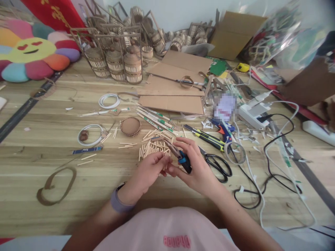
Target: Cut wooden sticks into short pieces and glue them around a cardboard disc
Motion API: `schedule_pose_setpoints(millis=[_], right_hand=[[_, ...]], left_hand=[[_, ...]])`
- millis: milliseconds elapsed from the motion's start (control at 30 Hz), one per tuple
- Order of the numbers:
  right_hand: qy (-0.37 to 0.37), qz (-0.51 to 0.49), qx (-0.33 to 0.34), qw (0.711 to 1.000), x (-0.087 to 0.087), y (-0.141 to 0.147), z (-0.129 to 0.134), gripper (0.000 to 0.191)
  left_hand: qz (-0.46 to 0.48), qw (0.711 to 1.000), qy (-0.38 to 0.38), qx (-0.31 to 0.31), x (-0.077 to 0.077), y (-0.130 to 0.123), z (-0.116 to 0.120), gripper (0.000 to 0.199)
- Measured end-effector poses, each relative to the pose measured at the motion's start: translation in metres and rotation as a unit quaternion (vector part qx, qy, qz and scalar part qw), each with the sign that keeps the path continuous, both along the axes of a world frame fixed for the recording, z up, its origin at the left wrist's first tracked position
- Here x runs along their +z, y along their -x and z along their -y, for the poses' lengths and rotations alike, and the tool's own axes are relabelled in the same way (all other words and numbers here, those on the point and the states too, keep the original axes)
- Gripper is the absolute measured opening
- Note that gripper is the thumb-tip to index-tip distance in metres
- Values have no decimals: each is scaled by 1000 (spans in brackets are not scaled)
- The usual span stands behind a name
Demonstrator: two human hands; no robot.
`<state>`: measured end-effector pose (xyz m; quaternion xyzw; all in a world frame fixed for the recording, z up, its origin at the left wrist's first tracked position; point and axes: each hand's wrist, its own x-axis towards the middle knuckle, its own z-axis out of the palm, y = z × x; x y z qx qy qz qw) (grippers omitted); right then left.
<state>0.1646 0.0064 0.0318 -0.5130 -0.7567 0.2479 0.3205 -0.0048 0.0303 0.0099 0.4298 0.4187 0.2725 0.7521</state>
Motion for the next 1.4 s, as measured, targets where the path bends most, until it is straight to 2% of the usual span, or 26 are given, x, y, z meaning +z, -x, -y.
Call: schedule_pose_setpoints(millis=[167, 300, 433, 500, 567, 633, 767, 933, 1133, 1267, 1400], right_hand=[[-16, 12, -53, 998, -15, 10, 9, 69], [-24, 0, -82, 996, -22, 13, 8, 64], [17, -26, -78, 996, -19, 8, 8, 65], [76, -53, -67, 993, -13, 0, 10, 63], [170, -75, -59, 981, -5, -14, 14, 52], [271, -82, -56, 958, 5, -31, 18, 43], [403, -71, 2, 912, 22, -57, 25, 43], [522, -114, 5, 846, 26, -56, 25, 43], [532, -200, 37, 822, 23, -39, 13, 35], [543, -212, 47, 811, 24, -33, 7, 40], [539, -207, 57, 815, 25, -31, 5, 35]], left_hand=[[35, 998, 38, 29, 1, -4, 2, 46], [53, 998, 14, 22, 0, -8, 6, 43], [24, 999, -20, 18, -2, -7, 9, 41], [-3, 999, -39, 15, -1, -5, 9, 40], [-27, 998, -50, 7, 1, -3, 8, 39], [-38, 998, -52, 4, 5, -1, 6, 37], [-54, 997, -59, -7, 9, 1, 4, 31], [-60, 995, -70, -46, 9, 0, 7, 29], [-29, 994, -39, -100, 9, -2, 8, 35], [-2, 995, -5, -104, 7, -2, 9, 44], [4, 995, 9, -102, 6, -2, 8, 48]])
